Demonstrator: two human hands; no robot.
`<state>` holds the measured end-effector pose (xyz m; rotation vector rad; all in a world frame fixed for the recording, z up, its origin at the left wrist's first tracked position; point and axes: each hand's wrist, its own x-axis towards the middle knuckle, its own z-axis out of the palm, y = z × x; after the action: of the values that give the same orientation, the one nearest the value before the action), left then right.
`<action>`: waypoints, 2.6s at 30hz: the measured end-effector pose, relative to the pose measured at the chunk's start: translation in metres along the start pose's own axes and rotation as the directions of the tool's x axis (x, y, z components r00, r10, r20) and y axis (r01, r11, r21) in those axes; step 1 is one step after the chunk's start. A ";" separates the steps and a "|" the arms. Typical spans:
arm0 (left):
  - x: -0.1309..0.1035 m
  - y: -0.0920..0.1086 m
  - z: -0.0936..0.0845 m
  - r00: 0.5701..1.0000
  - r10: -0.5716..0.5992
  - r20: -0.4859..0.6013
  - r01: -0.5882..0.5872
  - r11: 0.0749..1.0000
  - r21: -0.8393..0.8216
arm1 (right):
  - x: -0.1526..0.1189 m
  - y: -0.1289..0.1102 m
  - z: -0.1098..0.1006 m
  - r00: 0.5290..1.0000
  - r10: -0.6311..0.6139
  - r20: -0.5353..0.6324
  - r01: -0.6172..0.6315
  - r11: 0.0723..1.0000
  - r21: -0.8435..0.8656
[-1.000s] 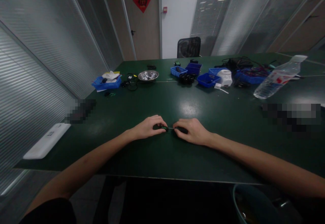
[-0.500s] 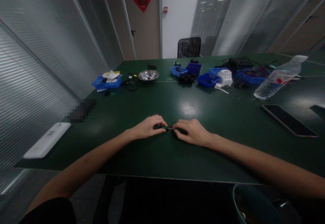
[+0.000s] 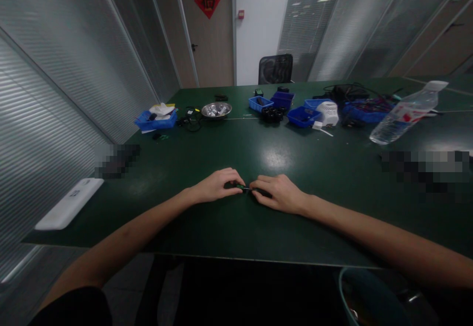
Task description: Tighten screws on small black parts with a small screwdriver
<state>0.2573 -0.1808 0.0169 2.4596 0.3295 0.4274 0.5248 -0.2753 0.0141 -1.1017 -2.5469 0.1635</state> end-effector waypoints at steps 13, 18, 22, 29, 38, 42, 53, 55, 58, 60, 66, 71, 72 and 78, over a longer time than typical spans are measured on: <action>0.000 -0.002 0.004 1.000 -0.020 -0.016 0.020 1.000 -0.006 | 0.002 0.000 0.003 1.000 -0.005 0.029 0.006 1.000 -0.020; 0.002 0.002 0.007 0.999 -0.022 -0.025 0.022 1.000 -0.020 | 0.004 -0.001 0.003 0.999 -0.013 0.049 0.014 1.000 -0.017; 0.002 0.003 0.006 1.000 -0.018 -0.022 0.018 1.000 -0.021 | 0.004 -0.002 0.002 0.999 -0.015 0.051 0.016 1.000 -0.021; 0.002 0.003 0.007 0.999 -0.031 -0.021 0.030 0.999 -0.024 | 0.004 -0.004 0.001 0.999 -0.003 0.043 0.005 0.999 -0.044; 0.002 0.002 0.007 1.000 -0.021 -0.022 0.020 1.000 -0.017 | 0.004 -0.002 0.001 1.000 0.005 0.030 -0.005 1.000 -0.022; 0.002 0.003 0.006 1.000 -0.010 -0.019 0.010 1.000 -0.005 | 0.003 -0.001 0.002 1.000 0.023 0.012 -0.023 1.000 -0.011; 0.002 0.002 0.004 1.000 -0.018 -0.004 0.018 1.000 0.008 | 0.003 -0.002 0.002 0.999 0.045 0.001 -0.045 0.999 -0.004; 0.002 0.002 0.004 0.999 -0.033 -0.002 0.033 0.999 0.006 | 0.002 -0.002 0.002 0.999 0.052 0.004 -0.052 0.999 0.000; 0.002 0.003 0.004 0.999 -0.049 -0.005 0.049 0.999 -0.003 | 0.002 0.000 0.003 0.997 0.082 -0.007 -0.082 0.997 -0.003; 0.002 0.004 0.004 0.999 -0.051 -0.009 0.051 0.999 -0.005 | 0.002 0.001 0.004 0.994 0.104 -0.025 -0.105 0.994 -0.014; 0.002 0.005 0.003 0.998 -0.058 -0.017 0.058 0.998 -0.007 | 0.001 0.000 0.004 0.987 0.150 -0.048 -0.152 0.988 -0.021; 0.003 0.002 0.003 0.996 -0.082 -0.024 0.081 0.996 -0.032 | 0.001 0.001 0.003 0.982 0.177 -0.065 -0.179 0.984 -0.022; 0.003 0.002 0.003 0.996 -0.087 -0.026 0.086 0.996 -0.029 | 0.001 0.001 0.003 0.982 0.179 -0.065 -0.181 0.983 -0.021; 0.001 -0.004 -0.001 0.997 -0.070 -0.035 0.072 0.997 0.035 | 0.002 0.002 0.004 0.970 0.230 -0.080 -0.231 0.973 0.000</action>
<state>0.2573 -0.1766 0.0154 2.4692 0.4411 0.4371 0.5239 -0.2722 0.0103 -1.3785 -2.3471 0.1627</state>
